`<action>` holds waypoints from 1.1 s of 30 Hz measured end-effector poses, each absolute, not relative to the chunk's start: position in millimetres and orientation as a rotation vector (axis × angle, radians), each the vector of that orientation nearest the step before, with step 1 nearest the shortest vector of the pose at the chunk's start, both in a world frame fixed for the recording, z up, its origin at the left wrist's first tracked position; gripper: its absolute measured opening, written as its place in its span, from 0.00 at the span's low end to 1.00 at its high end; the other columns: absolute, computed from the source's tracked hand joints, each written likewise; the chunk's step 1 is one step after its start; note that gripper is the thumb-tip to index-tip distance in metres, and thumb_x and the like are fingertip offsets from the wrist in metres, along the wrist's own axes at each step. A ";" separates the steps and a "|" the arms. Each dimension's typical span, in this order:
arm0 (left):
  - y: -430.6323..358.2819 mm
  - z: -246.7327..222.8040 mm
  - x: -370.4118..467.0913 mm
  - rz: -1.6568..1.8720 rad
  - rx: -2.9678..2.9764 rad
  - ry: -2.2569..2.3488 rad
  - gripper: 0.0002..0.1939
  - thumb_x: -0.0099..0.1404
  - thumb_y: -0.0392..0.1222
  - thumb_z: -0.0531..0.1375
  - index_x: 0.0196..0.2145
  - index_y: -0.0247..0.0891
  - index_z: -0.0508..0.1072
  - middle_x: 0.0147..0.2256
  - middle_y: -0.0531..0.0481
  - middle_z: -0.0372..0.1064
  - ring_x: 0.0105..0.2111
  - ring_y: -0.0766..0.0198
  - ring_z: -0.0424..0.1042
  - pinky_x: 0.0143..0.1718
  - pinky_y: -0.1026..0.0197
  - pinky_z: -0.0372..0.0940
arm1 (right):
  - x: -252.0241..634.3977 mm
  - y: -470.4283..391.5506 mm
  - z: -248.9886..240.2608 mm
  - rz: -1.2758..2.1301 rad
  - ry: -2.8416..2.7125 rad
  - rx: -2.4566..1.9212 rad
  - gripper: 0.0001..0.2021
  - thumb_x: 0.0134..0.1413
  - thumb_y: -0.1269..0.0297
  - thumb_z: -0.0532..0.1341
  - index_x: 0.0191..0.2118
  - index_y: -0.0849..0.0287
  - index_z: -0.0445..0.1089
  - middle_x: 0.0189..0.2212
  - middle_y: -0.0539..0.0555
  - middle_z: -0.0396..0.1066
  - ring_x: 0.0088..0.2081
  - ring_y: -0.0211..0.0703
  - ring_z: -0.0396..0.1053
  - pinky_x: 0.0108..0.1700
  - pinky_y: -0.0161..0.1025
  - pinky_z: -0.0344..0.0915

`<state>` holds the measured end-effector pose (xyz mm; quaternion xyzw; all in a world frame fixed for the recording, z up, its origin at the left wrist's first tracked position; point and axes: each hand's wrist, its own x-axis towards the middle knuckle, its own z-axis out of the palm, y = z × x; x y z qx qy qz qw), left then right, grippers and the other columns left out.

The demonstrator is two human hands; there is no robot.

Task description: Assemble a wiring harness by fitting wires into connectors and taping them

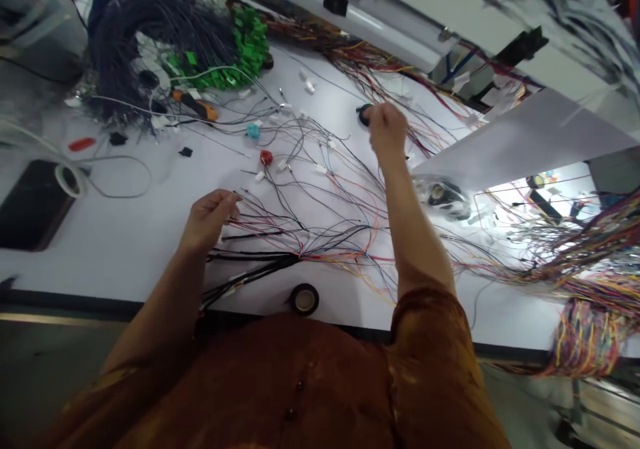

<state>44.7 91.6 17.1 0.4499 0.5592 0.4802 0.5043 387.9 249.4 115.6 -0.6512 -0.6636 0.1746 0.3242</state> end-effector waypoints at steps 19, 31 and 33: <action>92.5 19.6 55.9 1.260 0.858 1.152 0.31 0.70 0.68 0.52 0.31 0.37 0.75 0.15 0.55 0.57 0.17 0.68 0.61 0.23 0.63 0.58 | 285.4 58.4 67.1 1.182 -2.077 -1.365 0.12 0.66 0.58 0.54 0.38 0.53 0.74 0.32 0.52 0.77 0.33 0.44 0.72 0.39 0.40 0.63; 90.8 22.5 48.8 1.229 0.899 1.010 0.14 0.66 0.51 0.63 0.36 0.36 0.77 0.21 0.54 0.63 0.22 0.69 0.63 0.26 0.65 0.60 | 215.0 90.0 54.9 1.327 -1.731 -1.342 0.09 0.63 0.56 0.56 0.35 0.54 0.65 0.26 0.47 0.69 0.28 0.38 0.64 0.34 0.36 0.62; 91.0 23.0 47.4 1.209 0.903 1.026 0.13 0.65 0.51 0.64 0.36 0.36 0.76 0.22 0.54 0.64 0.22 0.69 0.64 0.25 0.66 0.60 | 209.2 90.7 51.6 1.187 -1.812 -1.382 0.10 0.63 0.57 0.55 0.31 0.54 0.64 0.26 0.49 0.68 0.30 0.40 0.64 0.37 0.37 0.62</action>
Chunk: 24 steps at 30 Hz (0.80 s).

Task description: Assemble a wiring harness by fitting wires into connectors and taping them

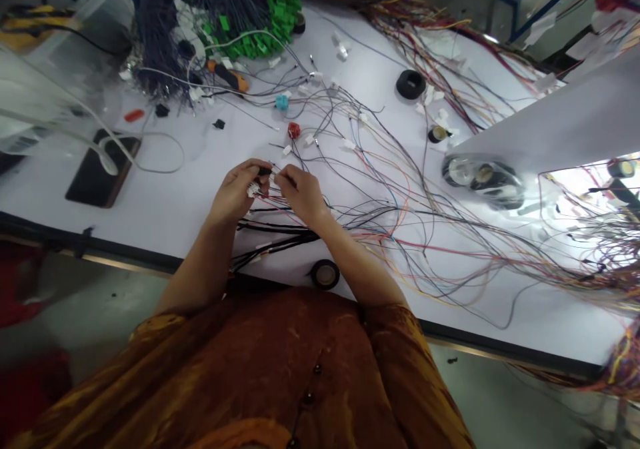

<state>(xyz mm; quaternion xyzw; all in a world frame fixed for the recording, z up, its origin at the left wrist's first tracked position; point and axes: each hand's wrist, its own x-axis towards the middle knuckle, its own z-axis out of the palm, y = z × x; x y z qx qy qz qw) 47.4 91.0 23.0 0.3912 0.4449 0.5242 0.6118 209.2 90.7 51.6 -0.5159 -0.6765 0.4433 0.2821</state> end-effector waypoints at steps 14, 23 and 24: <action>95.0 15.4 46.0 1.223 0.882 1.015 0.20 0.60 0.57 0.69 0.35 0.36 0.73 0.23 0.55 0.62 0.21 0.71 0.62 0.23 0.67 0.59 | 297.2 108.8 21.9 1.061 -1.678 -1.721 0.09 0.55 0.57 0.62 0.30 0.57 0.72 0.27 0.50 0.70 0.32 0.40 0.66 0.37 0.38 0.61; 94.5 18.7 42.4 1.180 0.862 1.053 0.22 0.63 0.61 0.65 0.37 0.37 0.75 0.20 0.56 0.54 0.20 0.68 0.60 0.23 0.65 0.60 | 286.8 116.6 10.0 1.293 -1.499 -1.655 0.04 0.53 0.64 0.60 0.29 0.56 0.67 0.24 0.46 0.67 0.27 0.36 0.63 0.32 0.35 0.61; 94.2 19.6 41.4 1.173 0.855 1.062 0.21 0.63 0.60 0.65 0.36 0.37 0.75 0.20 0.56 0.54 0.20 0.68 0.60 0.23 0.65 0.60 | 289.6 115.1 11.6 1.384 -1.392 -1.631 0.04 0.53 0.62 0.61 0.30 0.55 0.67 0.24 0.46 0.67 0.26 0.35 0.64 0.31 0.34 0.61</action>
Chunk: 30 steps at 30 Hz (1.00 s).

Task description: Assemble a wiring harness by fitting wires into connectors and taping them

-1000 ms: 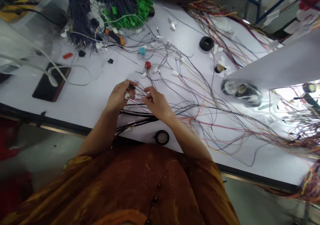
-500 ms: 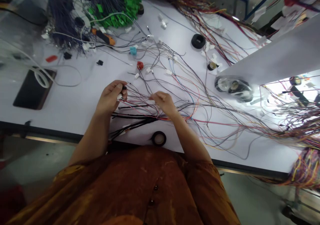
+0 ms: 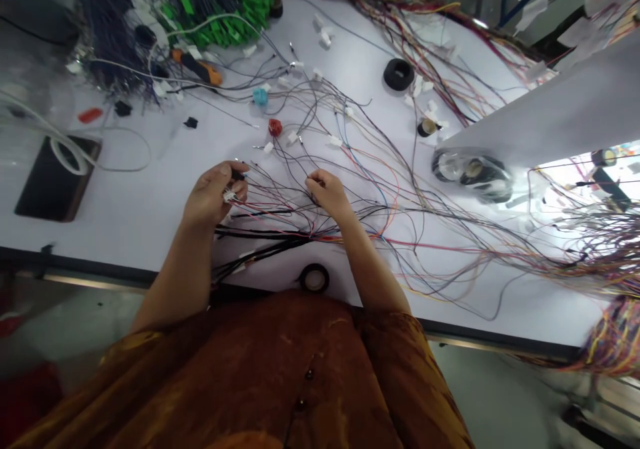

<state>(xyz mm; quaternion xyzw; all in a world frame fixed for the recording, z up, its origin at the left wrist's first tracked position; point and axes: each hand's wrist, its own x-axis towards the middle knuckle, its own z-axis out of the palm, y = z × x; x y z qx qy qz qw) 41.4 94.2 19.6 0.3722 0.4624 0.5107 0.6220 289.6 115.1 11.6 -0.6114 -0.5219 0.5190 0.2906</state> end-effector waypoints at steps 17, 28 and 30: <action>87.9 20.2 26.0 0.946 1.016 0.996 0.19 0.57 0.57 0.71 0.30 0.36 0.81 0.18 0.52 0.62 0.18 0.71 0.58 0.21 0.66 0.53 | 299.8 111.3 17.1 1.765 -0.578 -1.384 0.11 0.53 0.62 0.67 0.35 0.55 0.62 0.35 0.48 0.75 0.31 0.31 0.72 0.31 0.27 0.65; 90.0 31.3 35.5 0.464 1.397 1.151 0.23 0.65 0.49 0.58 0.53 0.35 0.78 0.24 0.53 0.65 0.25 0.67 0.64 0.27 0.66 0.59 | 294.7 118.3 11.7 1.253 -1.718 -1.453 0.18 0.49 0.71 0.63 0.49 0.57 0.70 0.40 0.50 0.72 0.28 0.32 0.59 0.36 0.35 0.62; 90.1 29.2 41.9 0.409 1.449 1.129 0.25 0.65 0.49 0.57 0.54 0.34 0.77 0.23 0.54 0.64 0.24 0.68 0.62 0.26 0.66 0.58 | 290.2 118.9 12.1 1.092 -1.904 -1.532 0.16 0.49 0.70 0.65 0.47 0.59 0.74 0.36 0.50 0.72 0.29 0.34 0.60 0.40 0.38 0.63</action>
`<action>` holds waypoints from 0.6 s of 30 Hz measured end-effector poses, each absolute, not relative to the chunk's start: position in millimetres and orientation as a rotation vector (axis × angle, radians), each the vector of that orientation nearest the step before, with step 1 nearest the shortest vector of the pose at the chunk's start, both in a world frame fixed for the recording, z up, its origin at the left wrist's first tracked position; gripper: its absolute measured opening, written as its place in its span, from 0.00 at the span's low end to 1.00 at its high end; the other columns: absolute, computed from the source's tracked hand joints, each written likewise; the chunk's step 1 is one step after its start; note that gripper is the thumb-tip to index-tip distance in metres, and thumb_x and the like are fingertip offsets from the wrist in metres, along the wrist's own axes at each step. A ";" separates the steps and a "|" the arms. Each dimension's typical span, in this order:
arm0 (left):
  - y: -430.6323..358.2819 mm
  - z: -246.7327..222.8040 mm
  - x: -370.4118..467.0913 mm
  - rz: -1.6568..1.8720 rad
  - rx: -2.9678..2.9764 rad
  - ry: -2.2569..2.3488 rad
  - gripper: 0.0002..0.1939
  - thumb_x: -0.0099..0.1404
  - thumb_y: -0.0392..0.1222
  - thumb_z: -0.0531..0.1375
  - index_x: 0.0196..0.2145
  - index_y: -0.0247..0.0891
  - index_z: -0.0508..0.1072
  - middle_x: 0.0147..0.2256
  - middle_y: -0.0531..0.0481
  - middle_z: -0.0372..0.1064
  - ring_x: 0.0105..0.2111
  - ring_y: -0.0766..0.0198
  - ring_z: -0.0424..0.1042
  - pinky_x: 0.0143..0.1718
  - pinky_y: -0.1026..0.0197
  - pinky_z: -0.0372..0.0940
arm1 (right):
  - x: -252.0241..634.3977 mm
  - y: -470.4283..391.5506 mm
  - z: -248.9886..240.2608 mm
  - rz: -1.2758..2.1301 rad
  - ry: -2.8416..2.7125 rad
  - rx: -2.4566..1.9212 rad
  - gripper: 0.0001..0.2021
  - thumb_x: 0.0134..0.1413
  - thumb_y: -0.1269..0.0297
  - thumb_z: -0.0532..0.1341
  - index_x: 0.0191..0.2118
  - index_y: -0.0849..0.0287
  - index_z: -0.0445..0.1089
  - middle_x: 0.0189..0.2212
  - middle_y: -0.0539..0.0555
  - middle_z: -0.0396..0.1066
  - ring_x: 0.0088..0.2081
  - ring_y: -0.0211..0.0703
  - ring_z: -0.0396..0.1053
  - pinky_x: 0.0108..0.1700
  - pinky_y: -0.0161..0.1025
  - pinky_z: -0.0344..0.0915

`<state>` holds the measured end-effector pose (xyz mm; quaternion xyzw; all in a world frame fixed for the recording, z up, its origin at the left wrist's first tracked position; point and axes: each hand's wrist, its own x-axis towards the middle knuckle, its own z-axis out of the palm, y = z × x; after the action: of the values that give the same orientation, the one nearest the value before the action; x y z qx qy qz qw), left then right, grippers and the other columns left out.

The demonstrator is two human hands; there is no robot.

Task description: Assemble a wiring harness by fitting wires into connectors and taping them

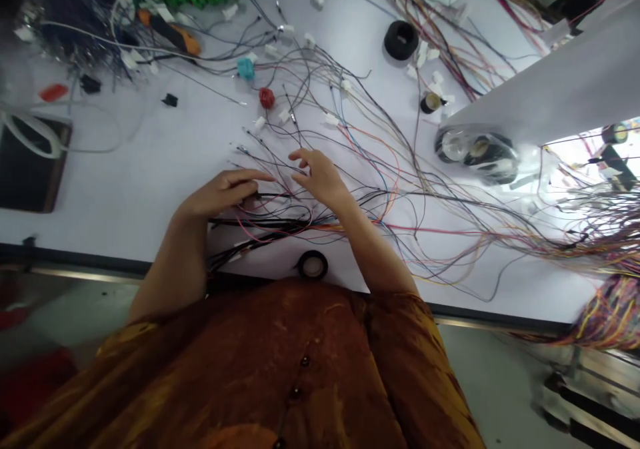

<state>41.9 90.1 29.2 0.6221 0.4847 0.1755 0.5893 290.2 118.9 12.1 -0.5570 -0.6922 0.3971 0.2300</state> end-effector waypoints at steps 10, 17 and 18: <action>89.3 23.2 47.4 0.517 1.326 1.174 0.17 0.64 0.44 0.56 0.40 0.31 0.80 0.21 0.53 0.62 0.23 0.69 0.61 0.24 0.67 0.55 | 269.8 108.3 4.7 1.018 -1.107 -1.491 0.06 0.63 0.62 0.55 0.33 0.55 0.60 0.25 0.44 0.63 0.23 0.31 0.59 0.28 0.33 0.57; 88.9 23.6 47.7 0.674 1.237 1.066 0.18 0.65 0.52 0.60 0.35 0.31 0.78 0.19 0.54 0.60 0.21 0.70 0.58 0.24 0.67 0.54 | 271.9 105.2 8.7 1.429 -0.654 -1.195 0.15 0.61 0.55 0.62 0.32 0.54 0.55 0.21 0.40 0.47 0.18 0.27 0.46 0.19 0.28 0.45; 89.0 22.9 47.5 0.672 1.232 1.071 0.18 0.65 0.52 0.60 0.34 0.32 0.78 0.19 0.55 0.59 0.21 0.71 0.58 0.24 0.67 0.54 | 272.7 104.8 10.6 1.444 -0.653 -1.168 0.14 0.61 0.54 0.62 0.33 0.54 0.57 0.21 0.40 0.45 0.18 0.28 0.44 0.19 0.28 0.44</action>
<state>47.5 89.0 22.9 0.5391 0.4685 0.2941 0.6351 272.7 104.8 10.6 -0.4941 -0.2764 0.6111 0.5532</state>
